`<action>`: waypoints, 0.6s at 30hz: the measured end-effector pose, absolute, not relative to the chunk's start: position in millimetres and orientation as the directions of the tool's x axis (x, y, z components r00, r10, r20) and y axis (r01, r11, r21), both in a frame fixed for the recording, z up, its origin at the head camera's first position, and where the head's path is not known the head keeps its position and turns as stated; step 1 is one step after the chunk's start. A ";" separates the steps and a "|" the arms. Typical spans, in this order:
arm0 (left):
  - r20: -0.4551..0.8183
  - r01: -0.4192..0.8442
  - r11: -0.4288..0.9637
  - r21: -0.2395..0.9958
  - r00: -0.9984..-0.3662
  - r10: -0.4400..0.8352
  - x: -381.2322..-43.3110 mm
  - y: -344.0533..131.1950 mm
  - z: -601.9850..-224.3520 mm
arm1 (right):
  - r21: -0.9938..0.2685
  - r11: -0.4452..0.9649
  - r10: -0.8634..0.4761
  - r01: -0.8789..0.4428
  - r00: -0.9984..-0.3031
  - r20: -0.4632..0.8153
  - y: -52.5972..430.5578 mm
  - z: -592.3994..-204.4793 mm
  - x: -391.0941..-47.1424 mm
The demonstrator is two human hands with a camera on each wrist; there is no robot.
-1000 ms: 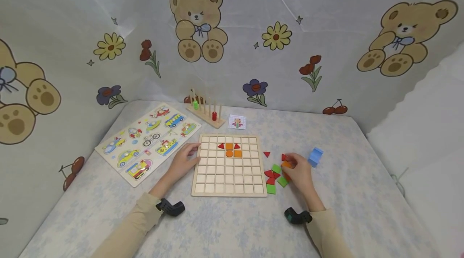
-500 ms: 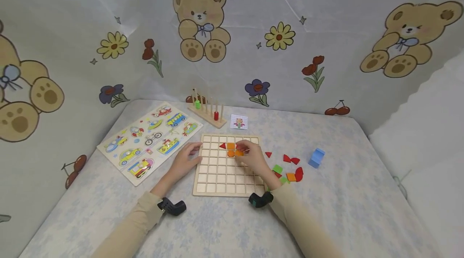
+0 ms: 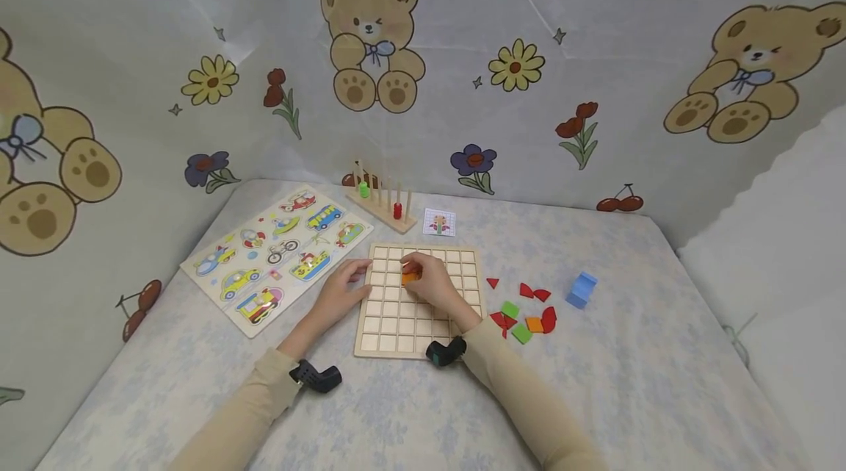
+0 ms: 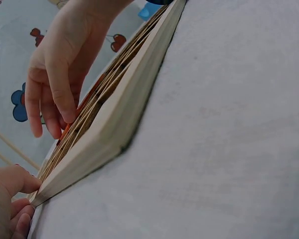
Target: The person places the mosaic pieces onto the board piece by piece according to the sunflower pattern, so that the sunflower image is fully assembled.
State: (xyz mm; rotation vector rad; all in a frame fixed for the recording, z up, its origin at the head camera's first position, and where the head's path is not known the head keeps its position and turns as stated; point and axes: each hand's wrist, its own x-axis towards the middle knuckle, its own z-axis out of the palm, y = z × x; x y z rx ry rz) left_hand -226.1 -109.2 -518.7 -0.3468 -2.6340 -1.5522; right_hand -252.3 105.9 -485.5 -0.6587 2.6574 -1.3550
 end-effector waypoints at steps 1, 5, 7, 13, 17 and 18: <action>0.173 0.230 0.466 0.855 -0.971 0.162 -226.4 -109.2 -518.8 | -0.792 0.511 -0.412 -0.334 -0.904 0.115 105.6 -485.9 -252.3; 0.187 0.242 0.458 0.855 -0.969 0.163 -226.3 -109.6 -520.0 | -0.802 0.494 -0.421 -0.335 -0.900 0.117 105.8 -486.4 -251.0; 0.189 0.244 0.459 0.854 -0.968 0.164 -226.0 -109.8 -520.5 | -0.807 0.489 -0.416 -0.332 -0.901 0.119 108.5 -485.2 -248.7; 0.199 0.257 0.454 0.853 -0.965 0.171 -225.3 -108.7 -520.0 | -0.812 0.505 -0.311 -0.291 -0.940 0.143 136.2 -479.1 -243.6; 0.195 0.251 0.461 0.851 -0.967 0.166 -226.0 -108.7 -519.8 | -0.780 0.555 -0.231 -0.288 -0.955 0.188 169.8 -477.1 -243.6; 0.192 0.247 0.462 0.852 -0.968 0.164 -225.9 -108.5 -520.1 | -0.772 0.572 -0.208 -0.278 -0.959 0.191 179.2 -477.2 -243.3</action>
